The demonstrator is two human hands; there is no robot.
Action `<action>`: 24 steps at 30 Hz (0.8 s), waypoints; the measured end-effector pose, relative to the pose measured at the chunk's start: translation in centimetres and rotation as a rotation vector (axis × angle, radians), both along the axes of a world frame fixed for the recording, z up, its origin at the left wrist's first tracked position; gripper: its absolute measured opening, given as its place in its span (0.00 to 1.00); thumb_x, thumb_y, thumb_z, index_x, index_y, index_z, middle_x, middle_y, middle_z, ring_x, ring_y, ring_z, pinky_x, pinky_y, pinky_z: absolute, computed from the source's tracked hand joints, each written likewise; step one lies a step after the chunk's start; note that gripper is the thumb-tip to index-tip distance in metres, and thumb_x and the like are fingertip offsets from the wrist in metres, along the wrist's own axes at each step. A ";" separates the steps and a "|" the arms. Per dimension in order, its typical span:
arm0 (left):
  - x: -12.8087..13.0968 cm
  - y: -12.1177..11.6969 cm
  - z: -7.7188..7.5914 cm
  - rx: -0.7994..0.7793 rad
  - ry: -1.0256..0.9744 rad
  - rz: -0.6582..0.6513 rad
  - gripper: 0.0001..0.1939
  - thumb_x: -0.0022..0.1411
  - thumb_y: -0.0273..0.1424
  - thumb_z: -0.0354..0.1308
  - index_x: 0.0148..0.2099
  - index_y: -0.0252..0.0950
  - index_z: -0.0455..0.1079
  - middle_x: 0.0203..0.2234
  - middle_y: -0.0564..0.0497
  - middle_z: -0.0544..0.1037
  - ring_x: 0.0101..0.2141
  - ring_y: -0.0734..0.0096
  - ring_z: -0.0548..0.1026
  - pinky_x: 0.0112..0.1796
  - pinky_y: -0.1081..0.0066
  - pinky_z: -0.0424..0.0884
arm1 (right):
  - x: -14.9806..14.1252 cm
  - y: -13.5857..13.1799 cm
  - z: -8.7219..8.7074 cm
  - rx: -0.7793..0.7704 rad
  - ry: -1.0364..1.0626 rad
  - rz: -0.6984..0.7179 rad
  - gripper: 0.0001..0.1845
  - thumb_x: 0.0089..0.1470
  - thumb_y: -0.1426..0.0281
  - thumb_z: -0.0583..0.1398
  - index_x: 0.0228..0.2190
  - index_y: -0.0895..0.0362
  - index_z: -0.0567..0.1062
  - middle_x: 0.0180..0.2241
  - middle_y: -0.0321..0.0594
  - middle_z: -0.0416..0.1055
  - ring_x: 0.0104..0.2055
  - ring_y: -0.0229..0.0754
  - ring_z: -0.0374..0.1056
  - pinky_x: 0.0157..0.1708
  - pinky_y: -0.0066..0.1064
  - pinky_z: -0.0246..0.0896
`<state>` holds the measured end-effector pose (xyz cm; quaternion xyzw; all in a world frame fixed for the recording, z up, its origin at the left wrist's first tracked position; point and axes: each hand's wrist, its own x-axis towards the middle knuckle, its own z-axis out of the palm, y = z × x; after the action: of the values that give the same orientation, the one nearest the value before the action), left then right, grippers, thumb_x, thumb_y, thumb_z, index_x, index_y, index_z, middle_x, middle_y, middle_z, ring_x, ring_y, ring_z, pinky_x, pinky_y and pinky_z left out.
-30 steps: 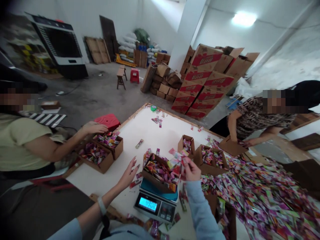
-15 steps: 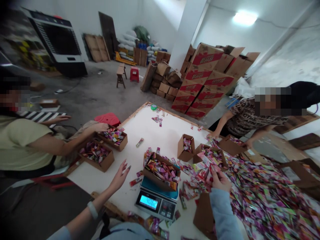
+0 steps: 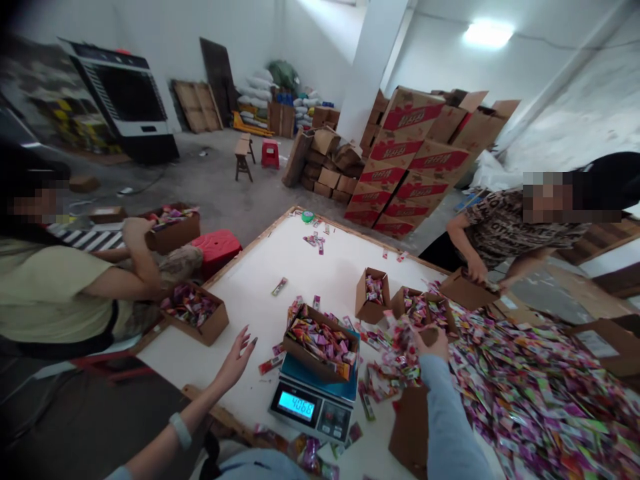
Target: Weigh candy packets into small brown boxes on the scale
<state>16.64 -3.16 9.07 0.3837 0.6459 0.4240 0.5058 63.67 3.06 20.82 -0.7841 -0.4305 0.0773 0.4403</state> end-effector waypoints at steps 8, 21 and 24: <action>1.0 -0.7 -0.6 -0.005 0.009 0.045 0.44 0.52 0.53 0.50 0.63 0.32 0.47 0.57 0.30 0.60 0.56 0.51 0.63 0.52 0.57 0.61 | -10.7 -3.7 -1.5 -0.507 -0.123 0.470 0.20 0.35 0.50 0.62 0.09 0.48 0.63 0.12 0.38 0.62 0.19 0.46 0.61 0.28 0.44 0.58; 3.9 1.6 -1.5 0.026 -0.039 0.031 0.35 0.53 0.50 0.52 0.58 0.34 0.57 0.54 0.34 0.64 0.55 0.56 0.64 0.53 0.57 0.60 | -4.7 -6.5 2.4 -0.322 -0.397 0.247 0.19 0.49 0.55 0.48 0.19 0.53 0.67 0.20 0.42 0.68 0.26 0.46 0.65 0.30 0.36 0.60; 4.6 2.9 -1.7 -0.135 -0.122 0.026 0.31 0.55 0.47 0.51 0.56 0.33 0.58 0.53 0.36 0.66 0.52 0.58 0.67 0.51 0.60 0.62 | -3.0 -5.4 1.6 -0.295 -0.517 0.132 0.27 0.42 0.48 0.52 0.31 0.58 0.72 0.32 0.51 0.72 0.37 0.54 0.67 0.38 0.43 0.61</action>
<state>21.26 -0.21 7.36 0.3137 0.6460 0.4087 0.5633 60.69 -2.36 22.39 -0.8035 -0.5625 -0.0347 0.1915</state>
